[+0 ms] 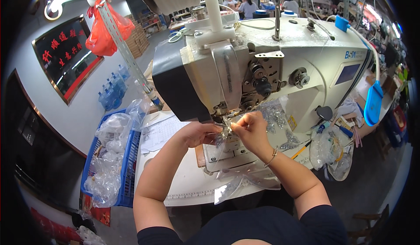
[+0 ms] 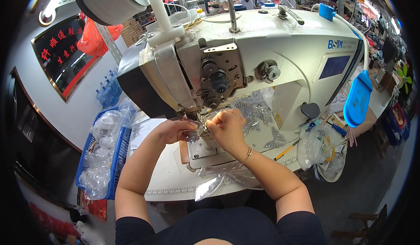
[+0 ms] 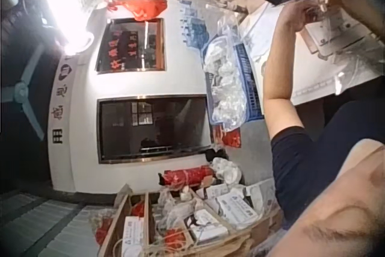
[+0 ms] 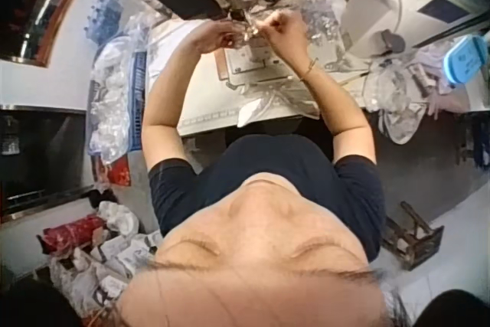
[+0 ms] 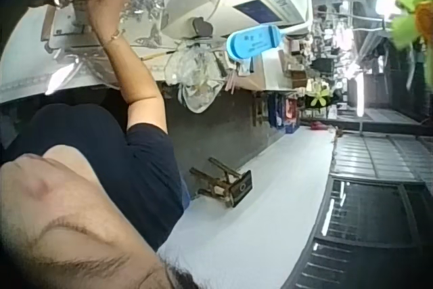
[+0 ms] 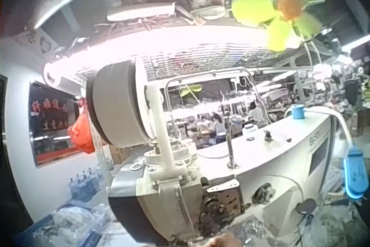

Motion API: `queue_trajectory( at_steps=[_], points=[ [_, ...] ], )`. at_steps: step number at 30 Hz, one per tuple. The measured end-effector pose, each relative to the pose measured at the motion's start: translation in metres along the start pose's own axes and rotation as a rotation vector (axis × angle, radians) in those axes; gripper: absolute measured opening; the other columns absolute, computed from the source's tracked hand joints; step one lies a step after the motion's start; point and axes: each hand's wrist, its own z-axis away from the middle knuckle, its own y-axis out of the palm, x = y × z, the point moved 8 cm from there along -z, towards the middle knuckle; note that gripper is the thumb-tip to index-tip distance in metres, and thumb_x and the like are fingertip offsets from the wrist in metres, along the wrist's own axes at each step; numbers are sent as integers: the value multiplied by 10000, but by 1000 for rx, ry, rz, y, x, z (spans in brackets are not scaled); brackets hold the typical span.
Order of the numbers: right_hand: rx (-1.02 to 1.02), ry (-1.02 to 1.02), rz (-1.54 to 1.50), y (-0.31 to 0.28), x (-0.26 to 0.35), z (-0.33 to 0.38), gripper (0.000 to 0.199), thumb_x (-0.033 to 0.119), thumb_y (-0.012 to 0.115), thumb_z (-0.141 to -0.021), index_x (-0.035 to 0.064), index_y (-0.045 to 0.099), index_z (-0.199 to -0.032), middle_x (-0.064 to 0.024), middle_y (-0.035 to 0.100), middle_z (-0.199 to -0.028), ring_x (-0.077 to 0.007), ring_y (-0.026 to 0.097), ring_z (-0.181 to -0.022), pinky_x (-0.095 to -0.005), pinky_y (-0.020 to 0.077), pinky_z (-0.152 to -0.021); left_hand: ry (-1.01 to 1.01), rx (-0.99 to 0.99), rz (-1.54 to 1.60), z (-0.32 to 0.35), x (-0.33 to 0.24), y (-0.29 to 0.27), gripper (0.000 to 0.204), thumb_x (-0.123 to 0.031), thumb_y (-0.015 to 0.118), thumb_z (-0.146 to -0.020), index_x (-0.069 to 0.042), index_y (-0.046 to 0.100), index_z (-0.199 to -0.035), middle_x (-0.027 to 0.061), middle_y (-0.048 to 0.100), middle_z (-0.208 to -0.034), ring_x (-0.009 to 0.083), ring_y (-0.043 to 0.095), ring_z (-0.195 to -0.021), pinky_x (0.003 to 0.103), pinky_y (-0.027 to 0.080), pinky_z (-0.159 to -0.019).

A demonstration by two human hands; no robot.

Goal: The person sews small, shiny, star-shaped decorations into clear plastic bags using a sewing machine. They repeatedly pick up a bag, place it under the needle, sew a short stitch, and then cut the thread with scissors. The finished bags are placed on the table.

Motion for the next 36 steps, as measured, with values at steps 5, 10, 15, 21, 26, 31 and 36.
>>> queue_trajectory(
  at_steps=[5, 10, 15, 21, 26, 31, 36],
  points=[
    [231, 158, 177, 19, -10, -10, 171, 236, 670, -714, 90, 680, -624, -37, 602, -608, -249, 478, -853, -403, 293, -811, 42, -4, -86, -7, -11, -16, 249, -45, 663, -798, -57, 581, -1033, 45, 624, -937, 147, 610, -882, 303, 523, -740],
    [121, -31, 236, 10, 3, -9, 175, 201, 644, -737, 82, 667, -612, -44, 586, -603, -264, 453, -880, -413, 275, -828, 124, -20, -211, -5, -30, -12, 305, -13, 676, -786, -50, 578, -1073, 49, 616, -980, 145, 606, -864, 296, 526, -722],
    [132, -44, 287, 14, 6, -6, 159, 173, 624, -746, 76, 639, -621, -58, 587, -657, -293, 445, -888, -432, 273, -819, 138, -29, -155, -21, -17, -34, 304, -20, 678, -789, -59, 577, -1074, 60, 613, -985, 156, 610, -862, 297, 526, -739],
    [102, -66, 252, 12, 0, -2, 102, 170, 617, -751, 73, 637, -728, -74, 592, -783, -306, 440, -925, -450, 276, -837, 126, -44, -40, -14, -12, -33, 354, 41, 651, -781, -86, 565, -1100, 23, 597, -942, 115, 583, -891, 251, 488, -755],
    [131, -41, 219, 13, 0, -2, 108, 169, 609, -755, 66, 634, -776, -77, 587, -859, -315, 436, -954, -454, 284, -854, 183, -22, -53, -16, -15, -36, 318, 27, 658, -782, -65, 570, -1073, 45, 603, -944, 146, 593, -874, 282, 506, -726],
    [92, -41, 199, 15, -6, 0, 115, 175, 599, -762, 65, 630, -778, -89, 583, -895, -314, 434, -961, -458, 285, -858, 204, -53, -92, -15, -21, -34, 242, 13, 670, -781, -37, 586, -1002, 80, 609, -916, 190, 608, -827, 325, 536, -678],
    [114, -31, 189, 13, -7, 2, 126, 189, 599, -766, 76, 639, -806, -92, 574, -928, -321, 436, -967, -464, 295, -851, 190, -62, -138, -14, -20, -28, 216, 10, 659, -793, -26, 583, -992, 78, 603, -901, 191, 608, -814, 320, 532, -662]
  ],
)
